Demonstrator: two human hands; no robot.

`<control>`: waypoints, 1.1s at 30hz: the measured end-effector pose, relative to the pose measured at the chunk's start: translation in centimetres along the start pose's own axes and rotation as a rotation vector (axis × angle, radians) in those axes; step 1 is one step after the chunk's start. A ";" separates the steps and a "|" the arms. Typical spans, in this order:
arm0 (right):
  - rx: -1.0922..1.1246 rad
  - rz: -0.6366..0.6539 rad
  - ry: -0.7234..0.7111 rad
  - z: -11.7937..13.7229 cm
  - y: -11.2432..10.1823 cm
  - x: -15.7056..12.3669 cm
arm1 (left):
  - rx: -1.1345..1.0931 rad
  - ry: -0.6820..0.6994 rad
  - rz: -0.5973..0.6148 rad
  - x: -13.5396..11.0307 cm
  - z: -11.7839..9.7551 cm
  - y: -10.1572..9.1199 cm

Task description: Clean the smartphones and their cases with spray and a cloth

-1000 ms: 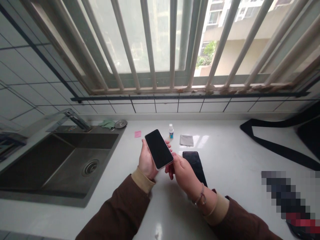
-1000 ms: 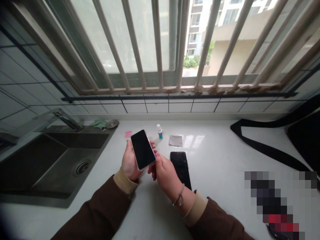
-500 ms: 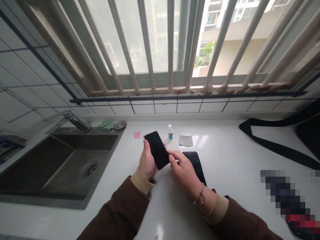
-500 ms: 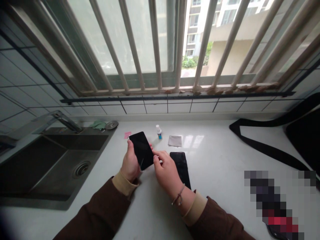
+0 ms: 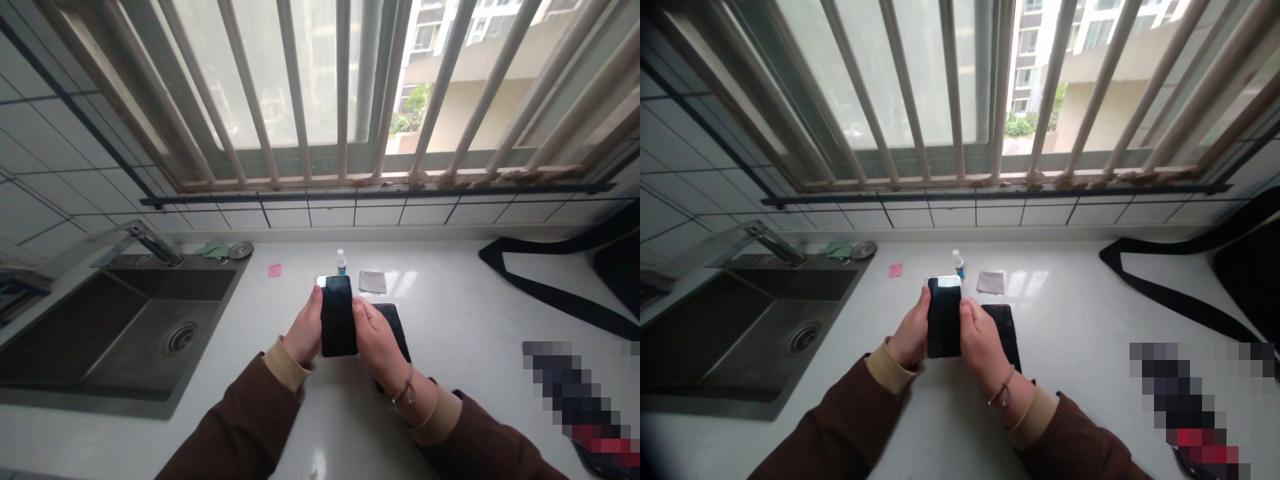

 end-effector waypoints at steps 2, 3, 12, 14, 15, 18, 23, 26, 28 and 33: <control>-0.001 0.004 0.023 -0.1 -0.1 0.2 | -0.025 -0.069 0.054 -0.2 0.1 0.5; -0.003 0.007 0.030 -0.1 -0.1 0.3 | -0.032 -0.103 0.068 -0.3 0.1 0.6; -0.065 -0.034 -0.004 0.2 -0.4 0.4 | -0.063 -0.197 0.101 -0.7 -0.3 1.1; -0.080 -0.050 -0.020 0.4 -0.5 0.2 | -0.063 -0.202 0.105 -0.7 -0.4 1.2; -0.085 -0.052 -0.023 0.4 -0.5 0.2 | -0.060 -0.204 0.106 -0.7 -0.3 1.1; -0.103 -0.069 -0.027 0.2 -0.6 0.2 | -0.043 -0.189 0.081 -0.2 -0.4 0.6; -0.098 -0.132 -0.011 -0.9 -1.1 1.1 | 0.082 -0.067 -0.085 0.7 -2.1 -1.0; -0.080 -0.166 0.014 -1.3 -1.2 1.5 | 0.230 -0.103 -0.143 0.8 -3.6 -1.7; -0.061 -0.168 0.020 -1.4 -1.2 1.6 | 0.331 -0.182 -0.128 0.8 -4.3 -2.1; -0.038 -0.153 0.032 -1.4 -1.1 1.5 | 0.733 -0.112 -0.146 1.7 -4.9 -3.6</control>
Point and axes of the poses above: each hand's wrist, its own x-axis towards the middle knuckle, its own y-axis out of the palm, z = x × y, the point moved 3 cm from there along x, towards the middle knuckle, and after that the axes turned 13 degrees about -z, right-handed, at the moved point
